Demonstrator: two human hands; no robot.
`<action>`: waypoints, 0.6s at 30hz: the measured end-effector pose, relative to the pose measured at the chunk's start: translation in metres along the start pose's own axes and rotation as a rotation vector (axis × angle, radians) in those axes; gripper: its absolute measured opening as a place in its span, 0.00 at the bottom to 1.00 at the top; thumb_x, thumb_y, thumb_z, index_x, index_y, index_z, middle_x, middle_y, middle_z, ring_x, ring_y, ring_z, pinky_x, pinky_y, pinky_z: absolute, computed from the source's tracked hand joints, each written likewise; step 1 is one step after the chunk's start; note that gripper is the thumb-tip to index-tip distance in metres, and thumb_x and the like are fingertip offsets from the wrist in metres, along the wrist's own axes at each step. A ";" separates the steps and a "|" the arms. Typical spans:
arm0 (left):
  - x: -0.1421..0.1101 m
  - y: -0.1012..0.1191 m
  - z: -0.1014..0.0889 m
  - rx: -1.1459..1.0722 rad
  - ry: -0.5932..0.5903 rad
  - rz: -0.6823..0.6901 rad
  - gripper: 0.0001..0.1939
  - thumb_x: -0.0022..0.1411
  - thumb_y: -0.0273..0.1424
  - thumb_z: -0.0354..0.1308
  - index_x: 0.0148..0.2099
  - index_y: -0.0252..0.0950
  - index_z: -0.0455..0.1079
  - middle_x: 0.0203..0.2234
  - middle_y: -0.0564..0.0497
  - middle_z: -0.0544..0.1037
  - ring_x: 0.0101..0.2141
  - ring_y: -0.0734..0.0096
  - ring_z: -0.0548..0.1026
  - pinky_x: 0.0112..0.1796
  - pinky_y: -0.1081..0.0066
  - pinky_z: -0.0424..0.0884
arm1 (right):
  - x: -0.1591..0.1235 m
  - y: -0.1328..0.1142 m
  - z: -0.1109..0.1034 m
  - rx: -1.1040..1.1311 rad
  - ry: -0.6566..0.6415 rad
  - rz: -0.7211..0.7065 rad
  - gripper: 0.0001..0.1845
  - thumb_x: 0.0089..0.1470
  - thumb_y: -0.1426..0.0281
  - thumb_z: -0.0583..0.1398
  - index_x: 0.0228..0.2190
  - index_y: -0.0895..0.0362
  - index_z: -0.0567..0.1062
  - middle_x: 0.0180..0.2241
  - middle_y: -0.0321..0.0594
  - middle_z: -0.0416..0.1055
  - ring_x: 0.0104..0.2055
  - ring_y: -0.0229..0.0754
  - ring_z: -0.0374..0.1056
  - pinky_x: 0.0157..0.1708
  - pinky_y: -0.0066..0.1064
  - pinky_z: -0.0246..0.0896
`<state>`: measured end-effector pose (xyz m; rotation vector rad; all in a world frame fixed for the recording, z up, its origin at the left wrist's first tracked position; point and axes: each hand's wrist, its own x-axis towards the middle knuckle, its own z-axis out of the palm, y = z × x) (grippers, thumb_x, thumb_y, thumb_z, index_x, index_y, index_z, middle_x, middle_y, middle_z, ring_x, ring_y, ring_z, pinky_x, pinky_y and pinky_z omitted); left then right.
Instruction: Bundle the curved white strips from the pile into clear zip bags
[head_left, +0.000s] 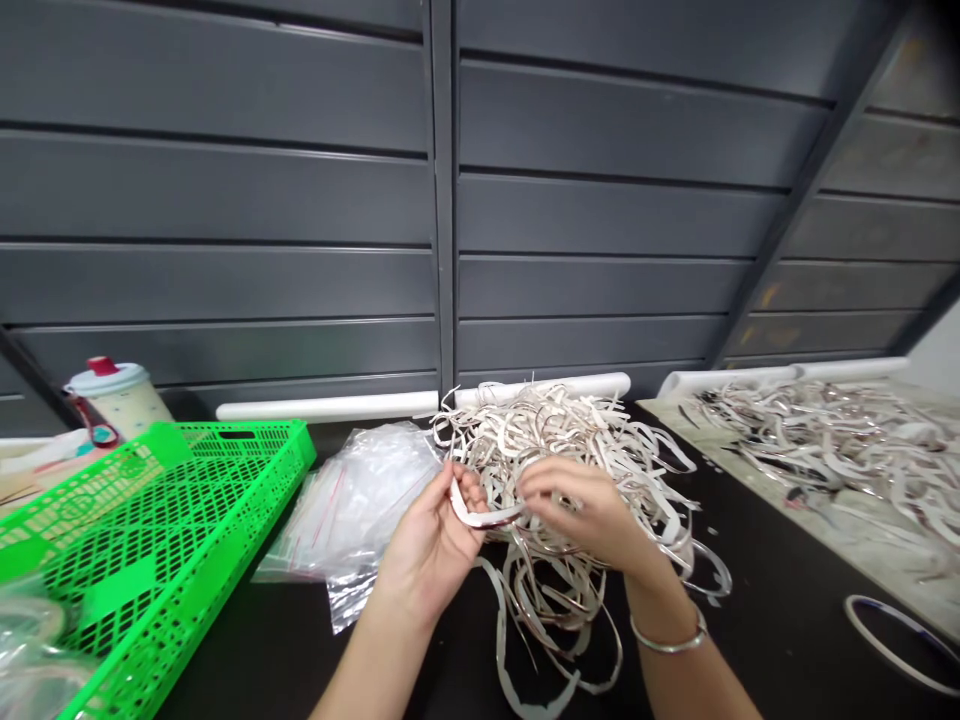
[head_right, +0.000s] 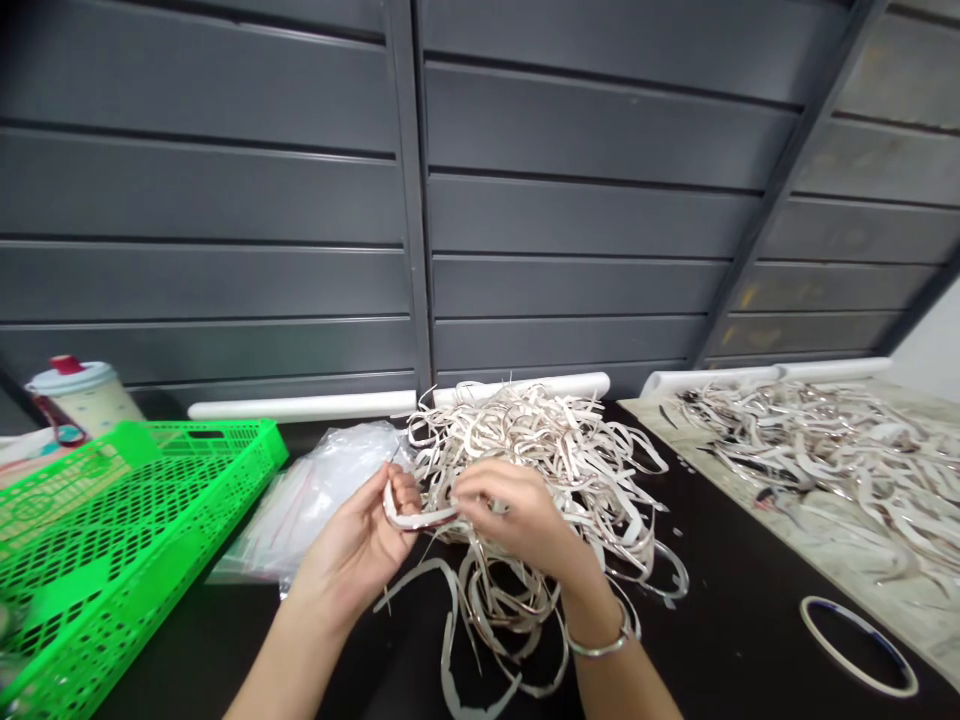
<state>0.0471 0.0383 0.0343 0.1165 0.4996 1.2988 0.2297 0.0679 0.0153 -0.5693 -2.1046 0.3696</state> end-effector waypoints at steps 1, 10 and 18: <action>-0.001 0.002 0.000 0.004 -0.013 0.018 0.15 0.67 0.24 0.42 0.29 0.30 0.65 0.18 0.53 0.69 0.19 0.79 0.69 0.22 0.79 0.68 | -0.002 0.014 -0.005 -0.036 0.063 0.116 0.07 0.57 0.71 0.56 0.34 0.55 0.75 0.32 0.38 0.74 0.35 0.39 0.70 0.36 0.33 0.67; -0.010 0.014 -0.002 0.009 -0.135 0.120 0.17 0.67 0.24 0.40 0.30 0.29 0.67 0.12 0.59 0.55 0.13 0.83 0.57 0.16 0.81 0.55 | -0.025 0.109 -0.018 -0.325 0.081 0.682 0.12 0.47 0.65 0.58 0.32 0.58 0.77 0.29 0.40 0.75 0.32 0.44 0.71 0.34 0.32 0.63; -0.008 0.005 -0.002 0.045 -0.117 0.054 0.18 0.67 0.26 0.40 0.29 0.30 0.67 0.13 0.58 0.57 0.15 0.82 0.57 0.18 0.80 0.56 | -0.019 0.098 -0.014 -0.326 0.174 0.705 0.15 0.48 0.63 0.57 0.34 0.59 0.77 0.26 0.39 0.72 0.25 0.41 0.65 0.29 0.31 0.58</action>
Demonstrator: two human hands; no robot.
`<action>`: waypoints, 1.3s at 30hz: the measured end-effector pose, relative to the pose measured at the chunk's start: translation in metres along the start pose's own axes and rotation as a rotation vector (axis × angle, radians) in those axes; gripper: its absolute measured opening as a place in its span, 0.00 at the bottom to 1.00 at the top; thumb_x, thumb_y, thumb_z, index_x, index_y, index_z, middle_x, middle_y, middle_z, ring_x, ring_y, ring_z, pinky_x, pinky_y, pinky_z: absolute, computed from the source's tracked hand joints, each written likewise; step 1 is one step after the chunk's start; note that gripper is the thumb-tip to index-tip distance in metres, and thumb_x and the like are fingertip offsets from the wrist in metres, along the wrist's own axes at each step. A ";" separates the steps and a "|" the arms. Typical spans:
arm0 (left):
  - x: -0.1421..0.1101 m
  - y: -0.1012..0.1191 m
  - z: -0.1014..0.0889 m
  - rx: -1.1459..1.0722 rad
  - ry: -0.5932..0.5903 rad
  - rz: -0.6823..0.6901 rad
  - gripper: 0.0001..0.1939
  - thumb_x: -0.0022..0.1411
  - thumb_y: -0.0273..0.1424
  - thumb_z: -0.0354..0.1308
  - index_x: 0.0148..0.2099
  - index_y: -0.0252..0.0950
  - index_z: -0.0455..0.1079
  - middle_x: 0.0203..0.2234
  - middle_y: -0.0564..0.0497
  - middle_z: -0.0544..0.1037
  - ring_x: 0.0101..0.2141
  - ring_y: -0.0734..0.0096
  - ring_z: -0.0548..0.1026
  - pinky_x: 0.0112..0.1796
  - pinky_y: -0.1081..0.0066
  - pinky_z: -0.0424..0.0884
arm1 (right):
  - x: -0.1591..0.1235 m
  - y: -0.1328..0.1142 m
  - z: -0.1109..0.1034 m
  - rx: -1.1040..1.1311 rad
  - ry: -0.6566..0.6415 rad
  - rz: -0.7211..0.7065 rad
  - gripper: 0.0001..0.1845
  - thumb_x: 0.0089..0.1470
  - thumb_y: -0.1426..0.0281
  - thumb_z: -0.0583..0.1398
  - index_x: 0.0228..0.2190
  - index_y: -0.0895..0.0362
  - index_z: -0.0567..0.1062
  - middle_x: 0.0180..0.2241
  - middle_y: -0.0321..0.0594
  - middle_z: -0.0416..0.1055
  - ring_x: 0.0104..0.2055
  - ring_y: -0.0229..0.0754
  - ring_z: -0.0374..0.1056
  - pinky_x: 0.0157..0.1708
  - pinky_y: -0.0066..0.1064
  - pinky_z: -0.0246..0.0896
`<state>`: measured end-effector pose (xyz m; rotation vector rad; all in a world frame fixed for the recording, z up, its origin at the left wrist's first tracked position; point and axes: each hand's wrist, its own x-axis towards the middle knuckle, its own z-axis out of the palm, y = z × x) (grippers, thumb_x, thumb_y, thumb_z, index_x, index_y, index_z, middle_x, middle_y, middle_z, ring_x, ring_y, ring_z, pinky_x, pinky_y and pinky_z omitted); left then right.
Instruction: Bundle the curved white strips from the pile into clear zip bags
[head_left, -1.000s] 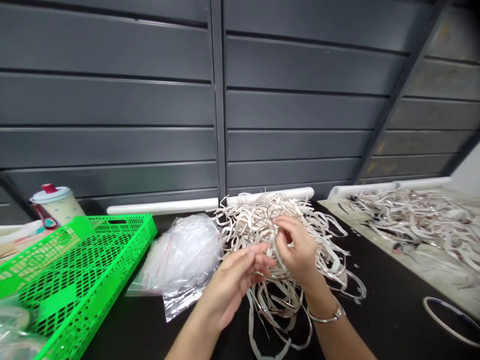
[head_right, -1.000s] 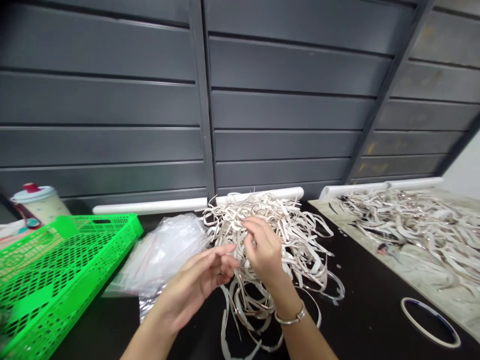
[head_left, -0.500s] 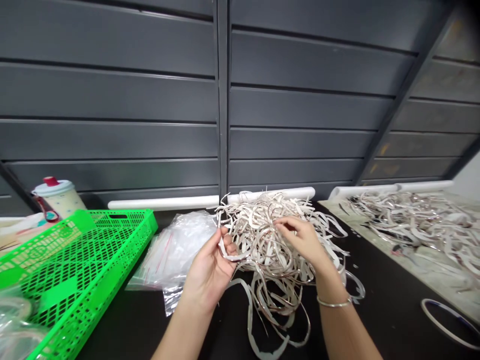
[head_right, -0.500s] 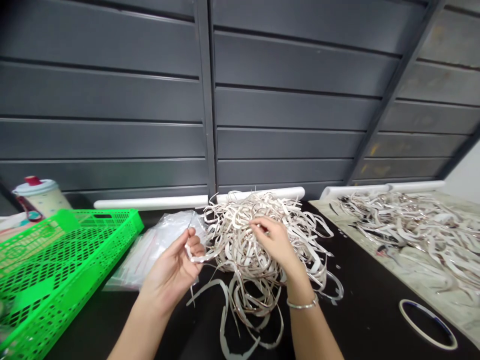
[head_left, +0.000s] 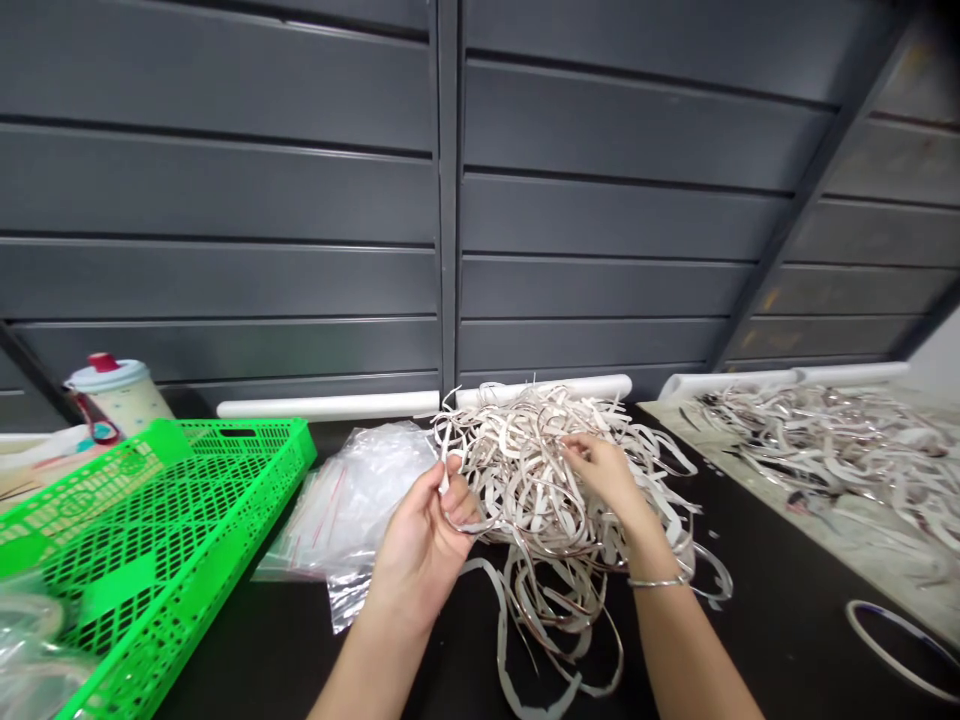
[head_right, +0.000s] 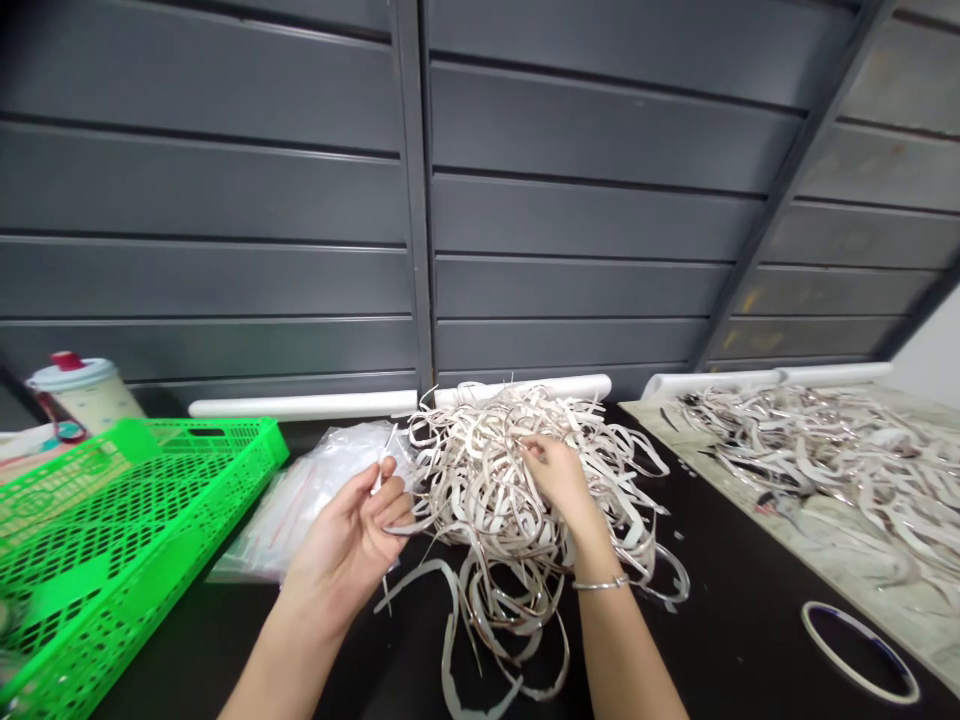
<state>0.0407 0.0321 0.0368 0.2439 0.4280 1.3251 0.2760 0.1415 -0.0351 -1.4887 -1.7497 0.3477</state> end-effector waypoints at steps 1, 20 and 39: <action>0.001 -0.002 0.000 0.006 0.007 -0.006 0.18 0.67 0.26 0.40 0.30 0.30 0.68 0.13 0.57 0.58 0.15 0.81 0.58 0.18 0.80 0.56 | -0.003 -0.005 -0.006 0.031 0.020 0.001 0.17 0.48 0.62 0.57 0.36 0.59 0.76 0.26 0.39 0.72 0.23 0.40 0.63 0.26 0.31 0.57; 0.018 -0.018 -0.013 0.034 0.069 -0.087 0.11 0.63 0.25 0.45 0.40 0.28 0.67 0.20 0.54 0.66 0.18 0.78 0.64 0.21 0.78 0.63 | -0.007 -0.014 -0.007 0.033 -0.014 -0.202 0.12 0.47 0.63 0.60 0.32 0.56 0.78 0.31 0.41 0.68 0.29 0.43 0.63 0.33 0.35 0.59; -0.004 -0.016 0.002 0.103 -0.016 -0.041 0.15 0.65 0.26 0.42 0.40 0.27 0.71 0.21 0.46 0.75 0.23 0.70 0.74 0.29 0.71 0.70 | -0.044 -0.078 -0.004 0.323 -0.374 -0.625 0.04 0.53 0.69 0.61 0.31 0.54 0.78 0.30 0.38 0.64 0.32 0.38 0.64 0.32 0.31 0.63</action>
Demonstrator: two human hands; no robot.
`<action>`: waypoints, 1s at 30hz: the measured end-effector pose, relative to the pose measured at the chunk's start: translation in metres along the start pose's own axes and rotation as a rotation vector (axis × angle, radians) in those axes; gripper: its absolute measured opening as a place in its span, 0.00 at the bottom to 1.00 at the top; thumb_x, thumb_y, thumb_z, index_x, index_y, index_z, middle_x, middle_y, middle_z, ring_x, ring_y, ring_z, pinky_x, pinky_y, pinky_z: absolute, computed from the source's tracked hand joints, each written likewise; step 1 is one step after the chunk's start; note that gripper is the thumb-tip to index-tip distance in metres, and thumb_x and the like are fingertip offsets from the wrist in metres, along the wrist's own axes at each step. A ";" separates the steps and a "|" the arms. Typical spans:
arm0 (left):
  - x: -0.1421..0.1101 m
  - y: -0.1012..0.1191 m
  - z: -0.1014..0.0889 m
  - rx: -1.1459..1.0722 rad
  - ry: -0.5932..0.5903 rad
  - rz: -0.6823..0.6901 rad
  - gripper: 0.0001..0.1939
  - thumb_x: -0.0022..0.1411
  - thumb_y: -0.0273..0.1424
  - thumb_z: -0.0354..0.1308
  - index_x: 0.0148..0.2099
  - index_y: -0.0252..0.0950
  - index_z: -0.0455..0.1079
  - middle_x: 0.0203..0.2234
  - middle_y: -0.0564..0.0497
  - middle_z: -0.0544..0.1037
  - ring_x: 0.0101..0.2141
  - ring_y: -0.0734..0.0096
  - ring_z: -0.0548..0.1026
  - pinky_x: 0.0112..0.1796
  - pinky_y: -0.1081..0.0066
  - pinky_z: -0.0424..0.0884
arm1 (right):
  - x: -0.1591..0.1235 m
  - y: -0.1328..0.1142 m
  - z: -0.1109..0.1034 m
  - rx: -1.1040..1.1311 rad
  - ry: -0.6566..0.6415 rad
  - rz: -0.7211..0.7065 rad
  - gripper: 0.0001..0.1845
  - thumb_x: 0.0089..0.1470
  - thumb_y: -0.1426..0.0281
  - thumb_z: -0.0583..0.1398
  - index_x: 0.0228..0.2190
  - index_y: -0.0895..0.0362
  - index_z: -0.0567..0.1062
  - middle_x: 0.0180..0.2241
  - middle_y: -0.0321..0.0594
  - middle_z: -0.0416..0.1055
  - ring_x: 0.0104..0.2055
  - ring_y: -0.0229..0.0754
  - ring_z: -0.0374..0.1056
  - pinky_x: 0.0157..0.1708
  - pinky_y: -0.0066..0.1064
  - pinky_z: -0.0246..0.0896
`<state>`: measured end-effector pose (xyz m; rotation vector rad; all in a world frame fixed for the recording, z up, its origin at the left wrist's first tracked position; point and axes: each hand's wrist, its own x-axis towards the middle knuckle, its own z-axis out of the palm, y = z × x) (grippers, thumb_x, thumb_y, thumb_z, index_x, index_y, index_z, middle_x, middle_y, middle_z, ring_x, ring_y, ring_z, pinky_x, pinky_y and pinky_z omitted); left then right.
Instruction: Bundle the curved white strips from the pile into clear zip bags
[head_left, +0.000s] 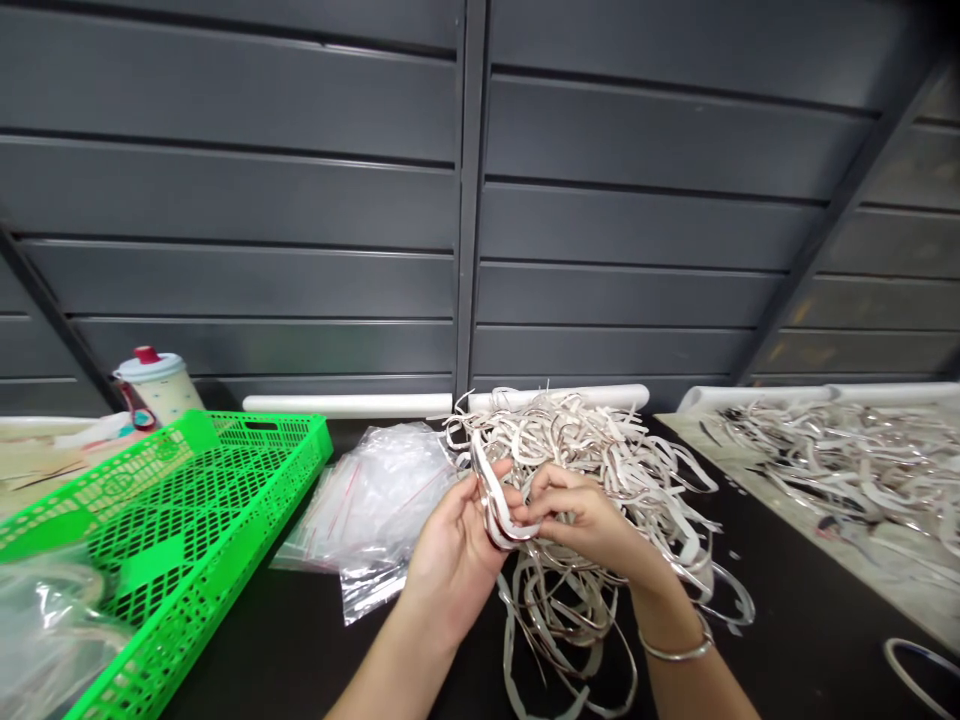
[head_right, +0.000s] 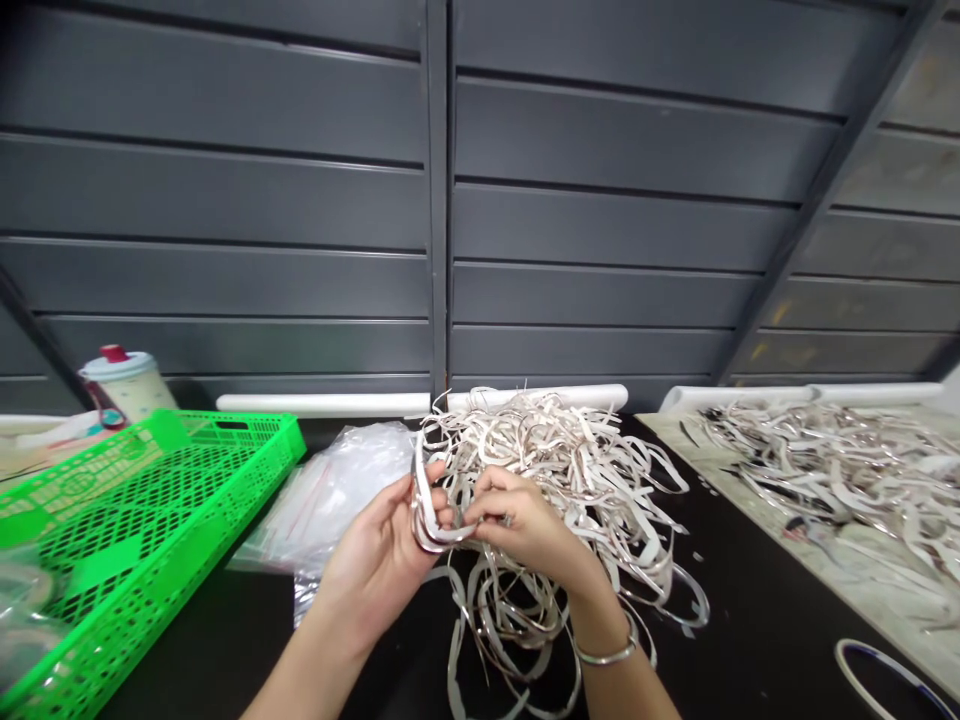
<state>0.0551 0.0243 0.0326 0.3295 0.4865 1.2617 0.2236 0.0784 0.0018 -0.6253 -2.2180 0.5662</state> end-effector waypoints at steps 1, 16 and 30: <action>-0.001 -0.001 0.000 0.004 -0.008 0.007 0.16 0.65 0.27 0.42 0.40 0.27 0.71 0.20 0.47 0.74 0.22 0.70 0.73 0.29 0.72 0.70 | 0.000 -0.001 0.001 -0.008 -0.005 -0.003 0.04 0.53 0.70 0.61 0.32 0.54 0.78 0.30 0.38 0.64 0.32 0.38 0.64 0.31 0.31 0.62; -0.020 0.027 -0.002 0.426 0.004 0.573 0.07 0.58 0.32 0.56 0.38 0.35 0.70 0.17 0.58 0.63 0.17 0.81 0.61 0.28 0.76 0.63 | -0.015 0.037 -0.043 -0.287 0.193 0.517 0.10 0.54 0.66 0.55 0.31 0.56 0.76 0.31 0.40 0.74 0.31 0.42 0.67 0.34 0.34 0.61; -0.016 0.016 0.001 0.489 -0.013 0.462 0.08 0.58 0.33 0.56 0.38 0.35 0.71 0.17 0.59 0.65 0.15 0.83 0.57 0.32 0.74 0.65 | -0.001 0.042 -0.013 -0.319 0.031 0.554 0.14 0.54 0.66 0.57 0.18 0.56 0.64 0.20 0.32 0.62 0.24 0.36 0.59 0.25 0.27 0.52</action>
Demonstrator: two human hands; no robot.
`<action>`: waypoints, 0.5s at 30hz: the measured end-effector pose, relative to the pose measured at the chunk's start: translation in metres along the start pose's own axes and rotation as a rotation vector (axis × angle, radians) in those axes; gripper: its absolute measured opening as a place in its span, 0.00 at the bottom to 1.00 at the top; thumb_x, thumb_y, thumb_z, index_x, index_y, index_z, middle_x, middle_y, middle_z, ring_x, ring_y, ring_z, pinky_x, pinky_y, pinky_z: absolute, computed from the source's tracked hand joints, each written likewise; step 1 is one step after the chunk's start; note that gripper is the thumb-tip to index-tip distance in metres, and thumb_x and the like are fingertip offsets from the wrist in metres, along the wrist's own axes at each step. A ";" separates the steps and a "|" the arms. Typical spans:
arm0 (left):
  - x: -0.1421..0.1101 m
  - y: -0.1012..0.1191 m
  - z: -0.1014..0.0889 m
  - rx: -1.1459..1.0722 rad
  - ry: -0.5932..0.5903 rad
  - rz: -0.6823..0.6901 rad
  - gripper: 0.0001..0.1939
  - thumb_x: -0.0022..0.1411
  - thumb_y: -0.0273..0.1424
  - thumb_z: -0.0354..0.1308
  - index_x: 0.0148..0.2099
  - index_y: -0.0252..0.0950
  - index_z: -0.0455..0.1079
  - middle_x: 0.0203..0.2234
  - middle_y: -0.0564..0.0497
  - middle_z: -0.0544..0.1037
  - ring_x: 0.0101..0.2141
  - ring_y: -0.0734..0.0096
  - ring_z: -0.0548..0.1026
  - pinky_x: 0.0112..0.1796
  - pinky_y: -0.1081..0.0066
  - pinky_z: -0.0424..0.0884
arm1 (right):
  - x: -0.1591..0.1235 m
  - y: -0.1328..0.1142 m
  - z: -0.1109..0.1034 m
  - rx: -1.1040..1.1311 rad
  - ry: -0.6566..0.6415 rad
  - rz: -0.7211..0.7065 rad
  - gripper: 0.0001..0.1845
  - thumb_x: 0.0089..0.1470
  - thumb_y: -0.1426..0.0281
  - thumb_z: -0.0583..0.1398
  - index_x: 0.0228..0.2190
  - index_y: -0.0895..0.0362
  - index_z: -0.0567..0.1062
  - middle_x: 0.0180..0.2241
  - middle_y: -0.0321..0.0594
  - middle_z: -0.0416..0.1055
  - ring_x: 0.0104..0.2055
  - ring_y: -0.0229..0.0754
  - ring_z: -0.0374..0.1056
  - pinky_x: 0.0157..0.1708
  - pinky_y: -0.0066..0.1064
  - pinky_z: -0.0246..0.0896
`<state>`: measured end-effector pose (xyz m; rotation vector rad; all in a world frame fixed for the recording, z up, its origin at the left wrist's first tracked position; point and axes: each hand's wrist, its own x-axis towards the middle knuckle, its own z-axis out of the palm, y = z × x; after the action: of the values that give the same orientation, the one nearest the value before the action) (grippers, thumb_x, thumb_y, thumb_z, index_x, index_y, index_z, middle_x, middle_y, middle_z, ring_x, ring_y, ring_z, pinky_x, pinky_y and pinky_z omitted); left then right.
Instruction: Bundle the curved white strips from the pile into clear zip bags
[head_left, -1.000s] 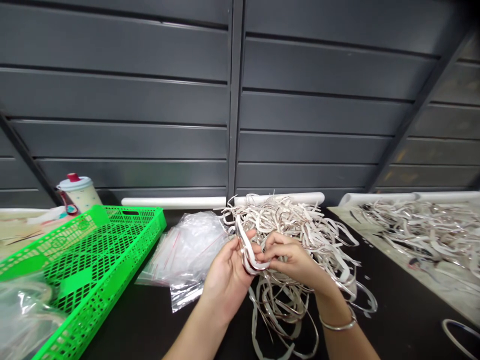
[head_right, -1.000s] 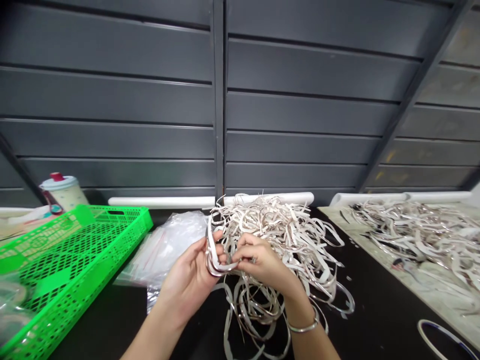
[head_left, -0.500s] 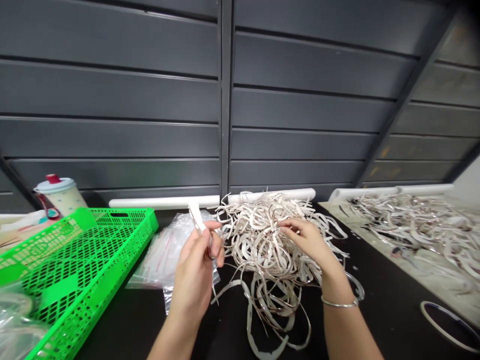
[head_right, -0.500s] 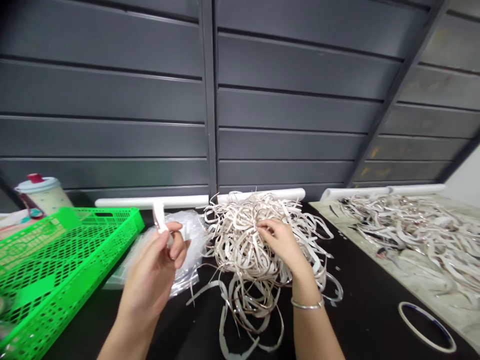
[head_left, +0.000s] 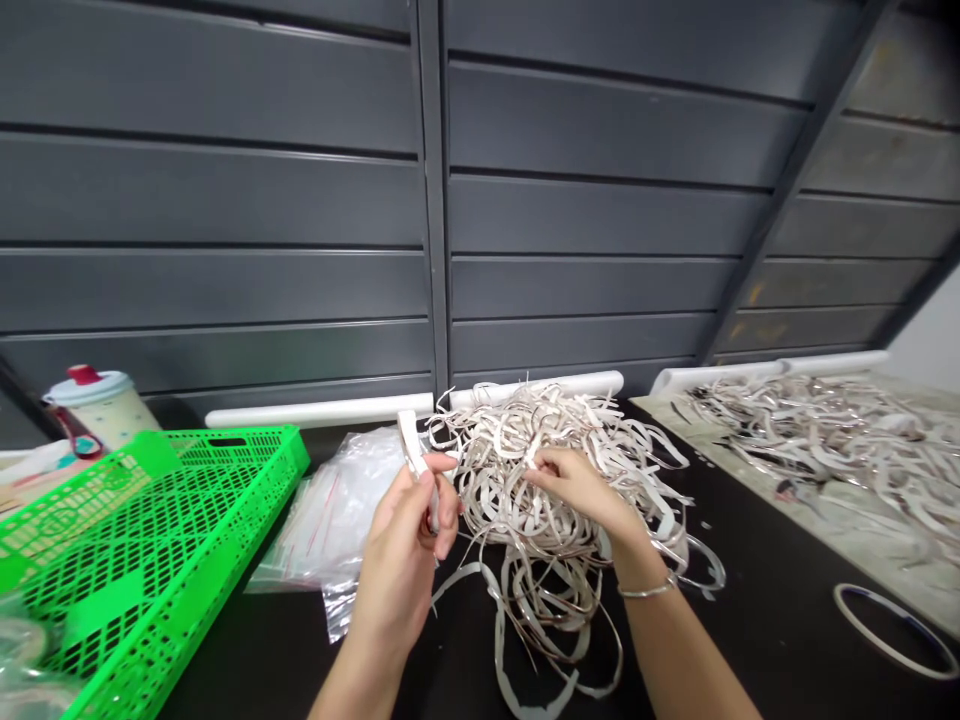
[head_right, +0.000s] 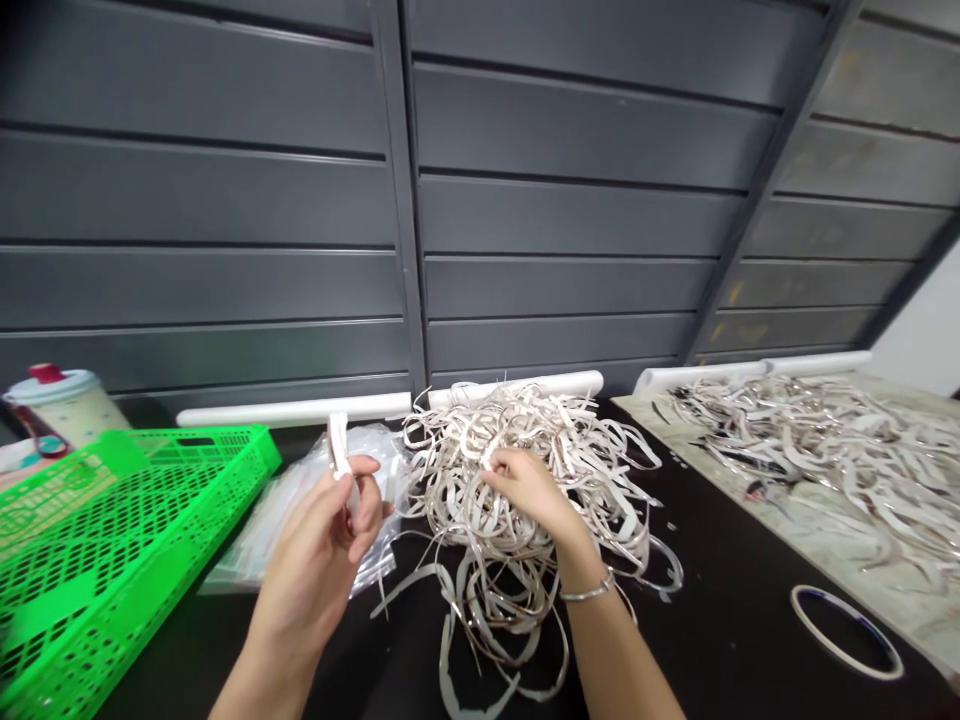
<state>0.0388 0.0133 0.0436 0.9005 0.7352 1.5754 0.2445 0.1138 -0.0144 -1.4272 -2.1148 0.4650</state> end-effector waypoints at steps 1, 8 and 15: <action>0.001 -0.001 -0.001 0.013 -0.011 0.000 0.09 0.59 0.34 0.55 0.39 0.35 0.71 0.17 0.58 0.65 0.15 0.83 0.57 0.32 0.74 0.65 | -0.005 -0.008 -0.004 0.042 0.011 -0.074 0.14 0.56 0.66 0.55 0.20 0.56 0.64 0.22 0.32 0.63 0.25 0.36 0.59 0.26 0.27 0.53; 0.005 -0.014 -0.002 0.119 -0.095 -0.009 0.13 0.63 0.36 0.50 0.41 0.34 0.70 0.19 0.55 0.66 0.19 0.79 0.58 0.25 0.76 0.56 | -0.041 -0.058 -0.020 0.151 0.035 -0.620 0.12 0.61 0.67 0.53 0.27 0.56 0.70 0.28 0.37 0.66 0.33 0.39 0.60 0.35 0.32 0.55; 0.003 -0.021 0.001 0.069 -0.149 -0.061 0.15 0.64 0.38 0.49 0.36 0.33 0.70 0.17 0.55 0.63 0.22 0.75 0.61 0.29 0.74 0.59 | -0.047 -0.072 -0.013 0.192 0.000 -0.672 0.10 0.60 0.70 0.54 0.28 0.55 0.71 0.28 0.37 0.68 0.33 0.39 0.61 0.34 0.32 0.56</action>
<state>0.0504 0.0201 0.0267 1.0254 0.7079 1.4194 0.2135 0.0427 0.0248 -0.5507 -2.3081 0.3790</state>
